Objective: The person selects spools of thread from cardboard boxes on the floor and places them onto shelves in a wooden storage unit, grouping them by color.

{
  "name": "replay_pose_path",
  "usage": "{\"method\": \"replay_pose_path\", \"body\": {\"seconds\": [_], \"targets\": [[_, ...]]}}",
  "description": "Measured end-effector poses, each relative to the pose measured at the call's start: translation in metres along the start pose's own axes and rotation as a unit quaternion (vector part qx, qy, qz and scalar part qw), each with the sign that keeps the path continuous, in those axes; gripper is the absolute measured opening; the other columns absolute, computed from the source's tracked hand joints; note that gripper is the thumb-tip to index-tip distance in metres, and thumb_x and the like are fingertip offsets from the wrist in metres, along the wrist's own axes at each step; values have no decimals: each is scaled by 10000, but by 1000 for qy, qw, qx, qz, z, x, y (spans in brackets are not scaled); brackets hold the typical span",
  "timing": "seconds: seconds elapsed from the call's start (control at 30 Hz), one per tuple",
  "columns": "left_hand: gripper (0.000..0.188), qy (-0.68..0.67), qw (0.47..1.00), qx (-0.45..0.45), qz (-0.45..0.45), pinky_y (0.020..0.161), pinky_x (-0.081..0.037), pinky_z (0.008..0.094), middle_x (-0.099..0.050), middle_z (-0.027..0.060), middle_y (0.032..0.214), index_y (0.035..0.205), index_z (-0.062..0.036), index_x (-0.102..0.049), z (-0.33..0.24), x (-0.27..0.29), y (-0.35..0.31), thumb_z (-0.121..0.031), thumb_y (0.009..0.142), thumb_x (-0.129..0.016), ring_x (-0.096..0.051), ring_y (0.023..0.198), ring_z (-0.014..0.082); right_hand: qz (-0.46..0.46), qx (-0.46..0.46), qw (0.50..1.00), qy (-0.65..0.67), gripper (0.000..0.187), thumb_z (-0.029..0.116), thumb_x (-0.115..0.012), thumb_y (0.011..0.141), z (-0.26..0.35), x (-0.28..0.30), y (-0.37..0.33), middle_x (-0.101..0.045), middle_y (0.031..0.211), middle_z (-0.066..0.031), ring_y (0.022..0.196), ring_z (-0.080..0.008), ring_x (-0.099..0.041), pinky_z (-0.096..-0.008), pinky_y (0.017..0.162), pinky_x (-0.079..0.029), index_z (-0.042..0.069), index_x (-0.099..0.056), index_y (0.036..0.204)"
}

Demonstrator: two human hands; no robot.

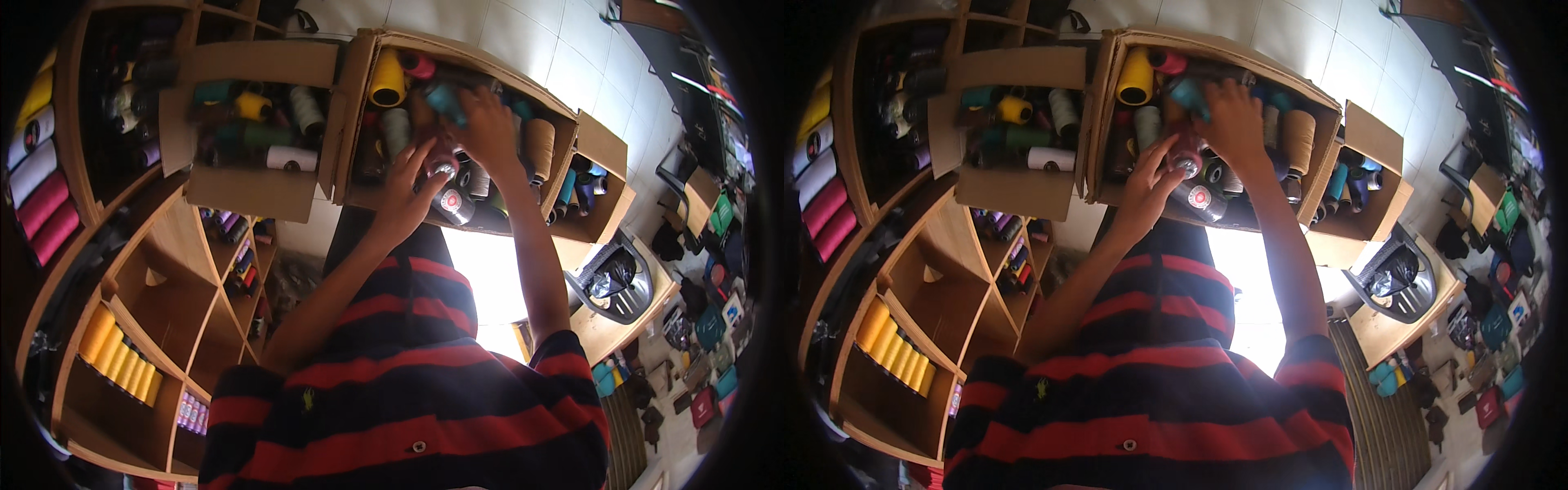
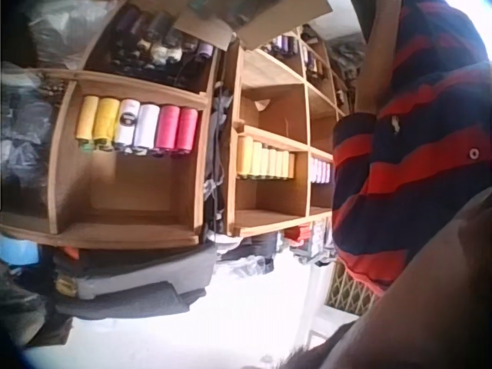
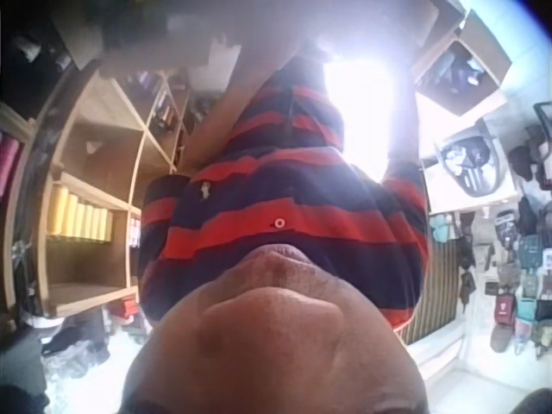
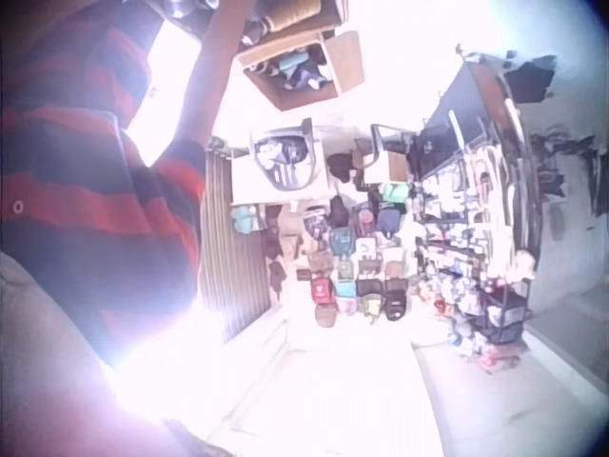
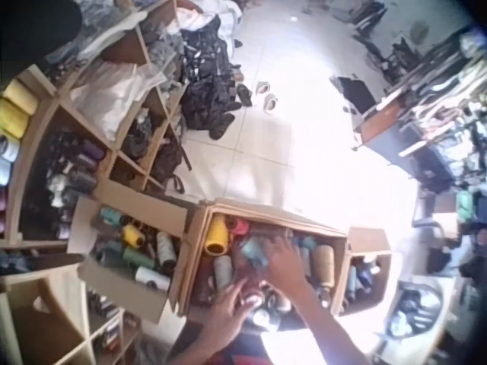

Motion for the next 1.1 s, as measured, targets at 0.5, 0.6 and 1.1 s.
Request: {"method": "replay_pose_path", "body": {"seconds": [0.5,0.6,1.1], "targets": [[596,384,913,-136,12,1060,-297,465,-310,224,1413,1360,-76,-385,56,34,51,-109,807,-604,-362,1244,416,-122,136,980,75,339,114,-693,704,54,29,-4,-571,1063,-65,1045,-279,-529,-440,858,-419,118,-616,1034],[652,426,901,-80,-12,998,-348,515,-361,253,1332,1329,-91,-402,45,34,55,-167,745,-681,-401,1157,473,-105,91,990,19,502,217,-769,646,37,10,-2,-513,1191,-51,1188,-274,-448,-487,902,-397,162,-578,1107],[536,207,978,0,-8,955,-412,396,-529,199,1193,1271,-51,-481,-19,63,-22,-67,750,-604,-513,1138,315,-138,-34,990,14,464,102,-655,742,-7,7,4,-475,1210,-124,1081,-331,-456,-448,868,-389,128,-535,1190]]}}
Point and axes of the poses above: each hand's wrist, its own y-axis towards the middle knuckle, its own x-axis out of the back of the hand, z = x × y, the point moved 1 cm from there along y, towards the middle knuckle
